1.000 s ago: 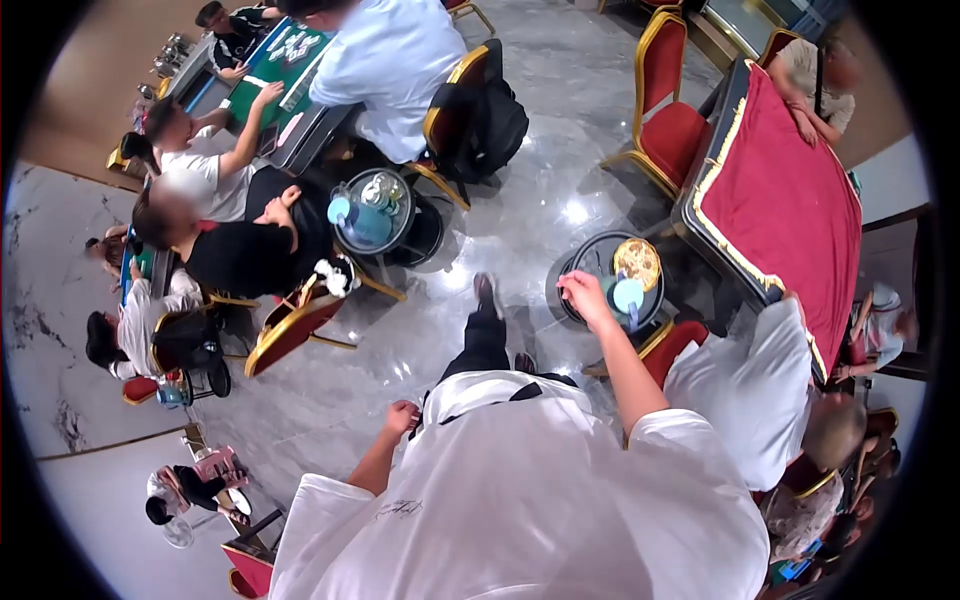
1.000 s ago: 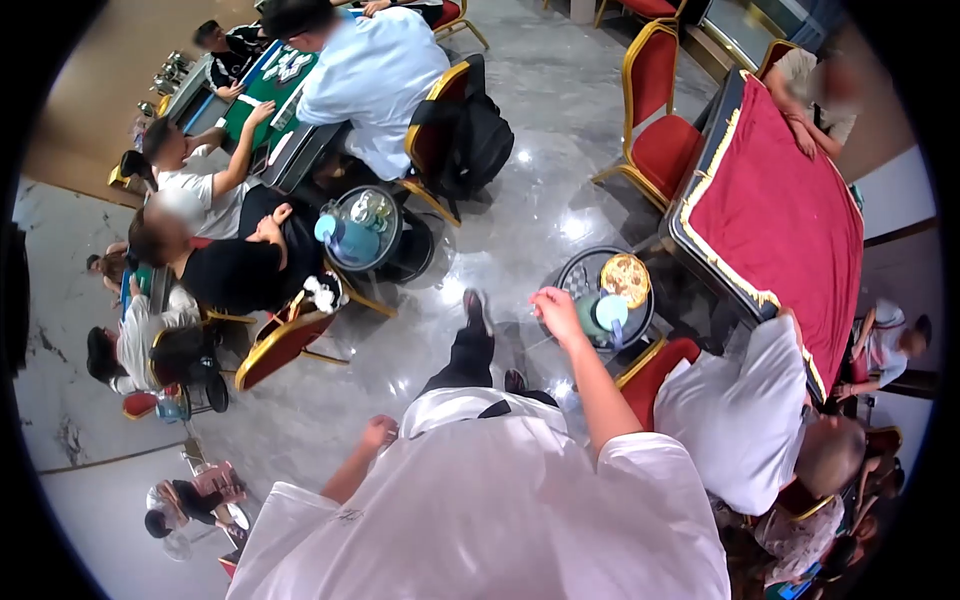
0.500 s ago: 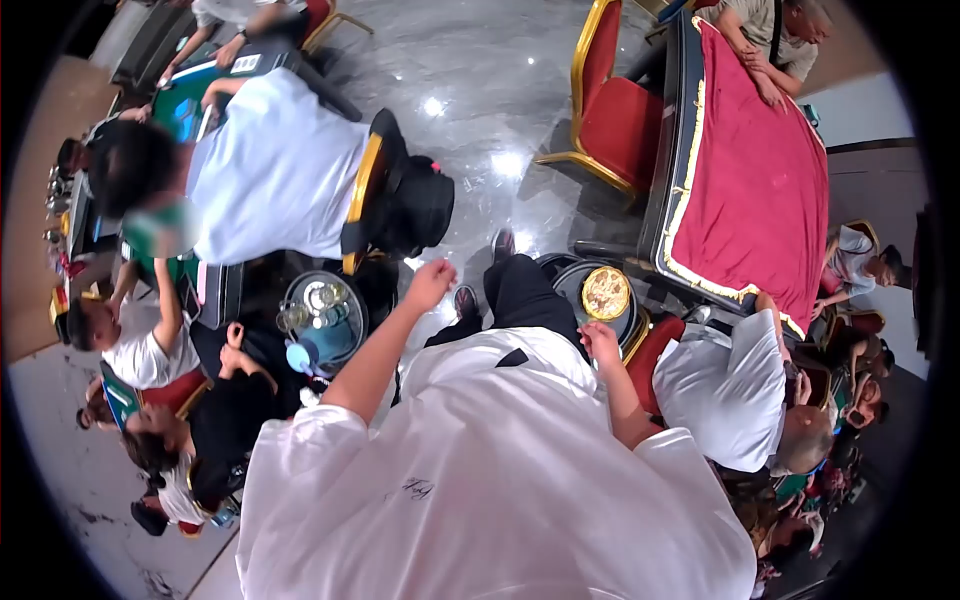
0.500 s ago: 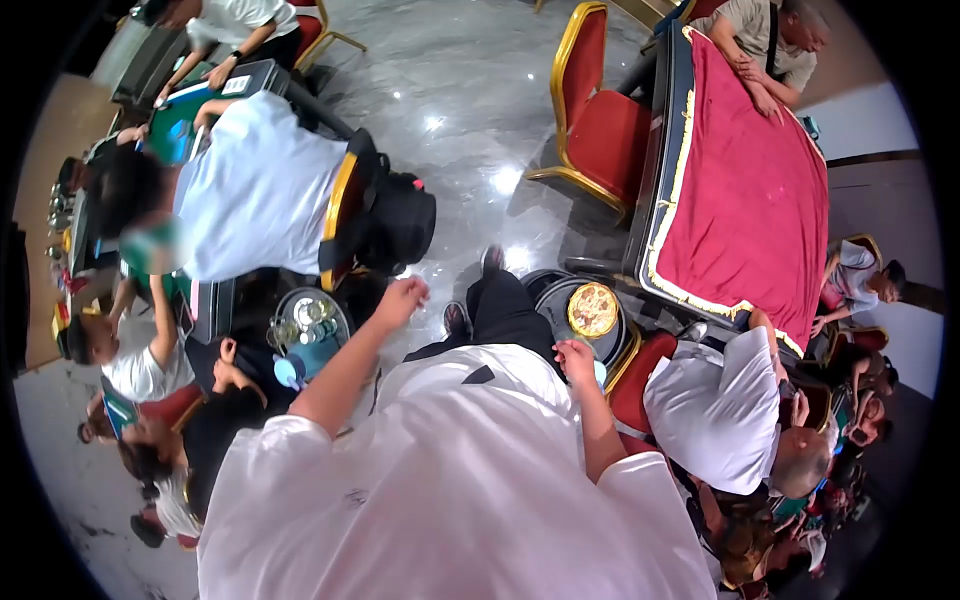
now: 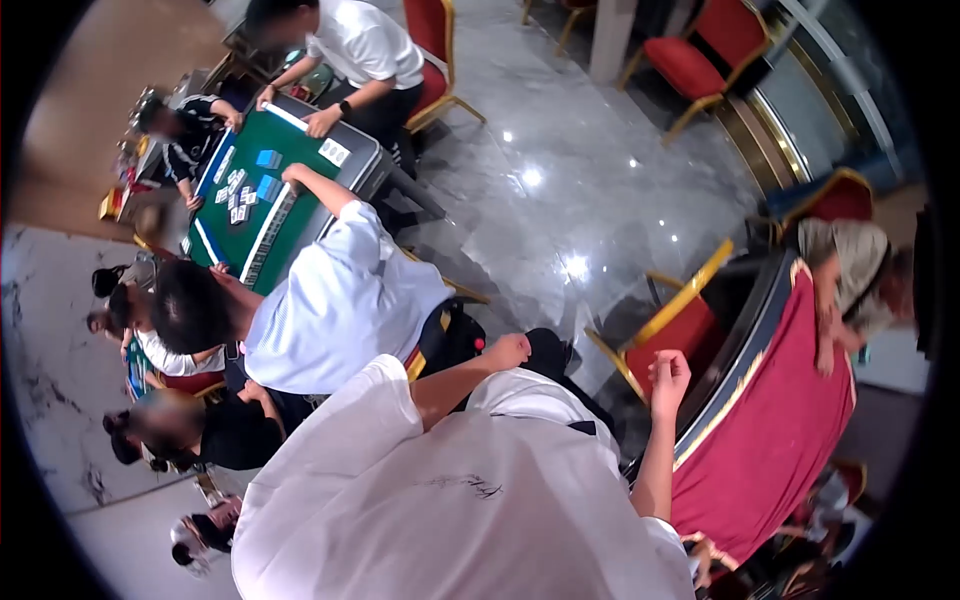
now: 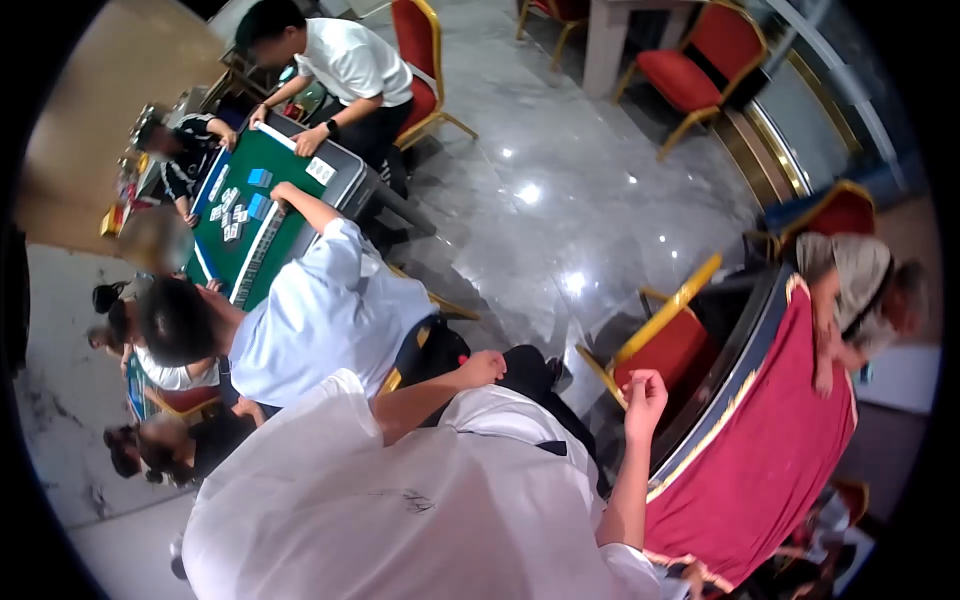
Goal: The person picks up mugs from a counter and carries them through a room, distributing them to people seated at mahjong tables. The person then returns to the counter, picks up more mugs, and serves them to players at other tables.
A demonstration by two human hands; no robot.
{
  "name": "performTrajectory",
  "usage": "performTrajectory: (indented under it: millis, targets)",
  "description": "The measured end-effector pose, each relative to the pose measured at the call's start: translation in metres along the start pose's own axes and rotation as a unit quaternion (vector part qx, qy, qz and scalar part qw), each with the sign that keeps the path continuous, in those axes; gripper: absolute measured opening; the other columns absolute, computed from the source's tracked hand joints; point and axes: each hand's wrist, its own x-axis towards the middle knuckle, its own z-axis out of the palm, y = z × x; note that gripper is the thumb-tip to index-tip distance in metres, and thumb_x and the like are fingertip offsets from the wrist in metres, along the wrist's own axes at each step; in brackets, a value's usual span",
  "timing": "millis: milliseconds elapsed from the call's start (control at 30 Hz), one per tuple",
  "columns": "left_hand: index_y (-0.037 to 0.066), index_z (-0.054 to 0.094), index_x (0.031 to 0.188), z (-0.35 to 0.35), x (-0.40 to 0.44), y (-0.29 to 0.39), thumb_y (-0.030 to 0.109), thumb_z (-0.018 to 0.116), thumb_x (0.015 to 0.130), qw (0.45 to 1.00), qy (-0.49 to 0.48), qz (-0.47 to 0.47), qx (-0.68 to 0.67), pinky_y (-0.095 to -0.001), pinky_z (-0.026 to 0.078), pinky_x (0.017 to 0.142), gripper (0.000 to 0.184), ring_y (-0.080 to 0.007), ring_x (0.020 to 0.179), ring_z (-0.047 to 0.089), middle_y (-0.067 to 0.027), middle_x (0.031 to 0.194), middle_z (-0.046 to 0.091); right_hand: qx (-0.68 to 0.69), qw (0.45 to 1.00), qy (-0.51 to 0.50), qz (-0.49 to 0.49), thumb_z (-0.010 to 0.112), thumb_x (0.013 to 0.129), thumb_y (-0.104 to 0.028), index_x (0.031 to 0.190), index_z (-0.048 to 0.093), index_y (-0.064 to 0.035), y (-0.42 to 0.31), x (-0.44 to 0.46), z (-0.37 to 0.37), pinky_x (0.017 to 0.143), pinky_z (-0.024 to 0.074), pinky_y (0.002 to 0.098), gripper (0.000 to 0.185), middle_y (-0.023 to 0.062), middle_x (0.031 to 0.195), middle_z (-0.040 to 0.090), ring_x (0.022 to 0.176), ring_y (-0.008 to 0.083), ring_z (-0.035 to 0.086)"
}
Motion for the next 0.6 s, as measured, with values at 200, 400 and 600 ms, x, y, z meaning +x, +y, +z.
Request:
performTrajectory:
  millis: [200, 400, 600]
  targets:
    - [0.000, 0.058, 0.078, -0.074, 0.109, 0.076, 0.015, 0.045, 0.085, 0.998, 0.027, -0.043, -0.049, -0.0281, 0.046, 0.052, 0.021, -0.0142, 0.055, 0.056, -0.0087, 0.067, 0.061, -0.170, 0.976, -0.121, -0.064, 0.053, 0.083, -0.002, 0.083, 0.058, -0.0027, -0.019, 0.171, 0.049, 0.057, 0.0406, 0.0190, 0.005, -0.0043, 0.071, 0.054, 0.064, 0.0031, 0.049]
    - [0.003, 0.059, 0.077, -0.187, 0.260, 0.125, 0.012, 0.048, 0.081, 0.985, 0.095, -0.023, -0.144, -0.0280, 0.047, 0.053, 0.015, -0.0150, 0.057, 0.058, -0.0080, 0.067, 0.061, -0.211, 0.928, -0.245, 0.185, 0.054, 0.080, -0.007, 0.078, 0.061, -0.0021, 0.043, 0.287, 0.070, 0.057, 0.0445, 0.0261, 0.009, 0.0024, 0.068, 0.060, 0.063, 0.0103, 0.055]
    - [0.004, 0.060, 0.075, -0.337, 0.402, 0.273, 0.014, 0.053, 0.076, 0.983, 0.122, 0.137, -0.009, -0.0339, 0.047, 0.062, 0.012, -0.0208, 0.066, 0.059, -0.0111, 0.071, 0.062, -0.324, 0.843, -0.300, 0.308, 0.055, 0.079, -0.015, 0.081, 0.062, -0.0045, 0.018, 0.426, 0.111, 0.063, 0.0454, 0.0345, 0.012, 0.0035, 0.074, 0.061, 0.071, 0.0165, 0.056]
